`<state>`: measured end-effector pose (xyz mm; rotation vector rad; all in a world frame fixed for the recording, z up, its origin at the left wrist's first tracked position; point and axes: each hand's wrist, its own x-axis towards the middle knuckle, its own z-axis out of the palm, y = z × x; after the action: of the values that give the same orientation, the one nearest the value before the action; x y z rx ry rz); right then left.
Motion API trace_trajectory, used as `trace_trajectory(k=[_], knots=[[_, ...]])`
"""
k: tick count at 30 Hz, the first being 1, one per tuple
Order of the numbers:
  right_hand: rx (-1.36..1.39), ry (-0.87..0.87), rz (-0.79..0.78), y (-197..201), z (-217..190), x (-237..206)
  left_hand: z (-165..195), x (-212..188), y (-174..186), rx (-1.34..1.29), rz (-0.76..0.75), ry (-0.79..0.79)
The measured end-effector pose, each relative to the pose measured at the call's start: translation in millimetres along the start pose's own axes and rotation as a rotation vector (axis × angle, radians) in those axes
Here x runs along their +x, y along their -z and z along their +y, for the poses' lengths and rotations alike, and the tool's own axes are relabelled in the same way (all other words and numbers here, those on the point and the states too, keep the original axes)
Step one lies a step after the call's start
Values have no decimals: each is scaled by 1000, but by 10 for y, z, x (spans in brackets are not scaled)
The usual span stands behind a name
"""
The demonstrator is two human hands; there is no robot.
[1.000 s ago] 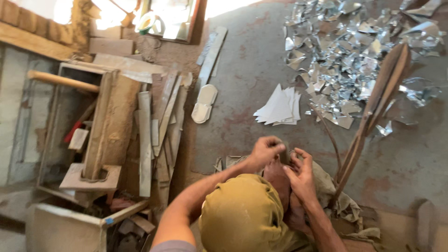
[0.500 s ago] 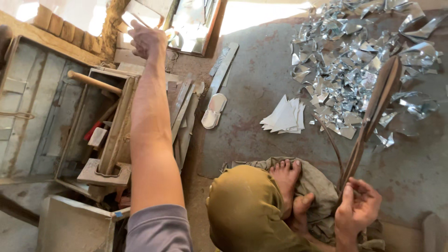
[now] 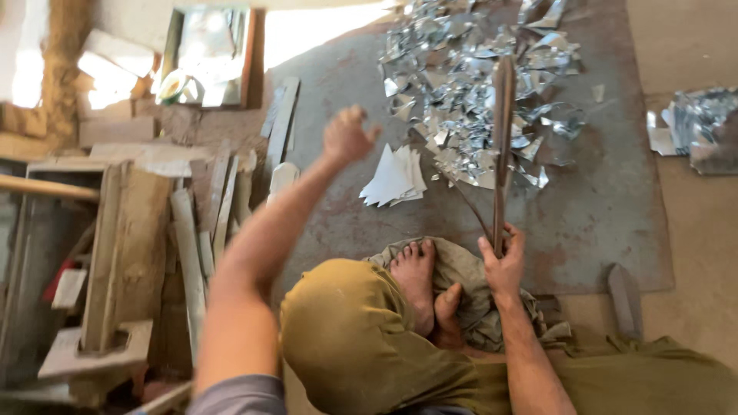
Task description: The person sits on the floor and cuts white paper into triangular pieces using scissors, adding each finished triangle to a growing pile on the floor beside piles of shiny cut shards. They occasionally reposition the paper and re-cut pieces.
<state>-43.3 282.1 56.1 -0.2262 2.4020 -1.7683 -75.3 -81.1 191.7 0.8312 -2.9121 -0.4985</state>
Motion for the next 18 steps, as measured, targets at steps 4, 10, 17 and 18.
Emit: trace_trajectory(k=[4,10,17,18], knots=[[114,-58,7,-33,-16,-39,354,-434,-728,-62,-143,329],[156,-38,7,-41,2,-49,337,-586,-818,-84,-122,391],[79,-12,35,-37,-25,-75,226,-628,-625,-164,-40,223],[103,-26,27,-39,-37,-75,228,-639,-621,-171,-18,203]])
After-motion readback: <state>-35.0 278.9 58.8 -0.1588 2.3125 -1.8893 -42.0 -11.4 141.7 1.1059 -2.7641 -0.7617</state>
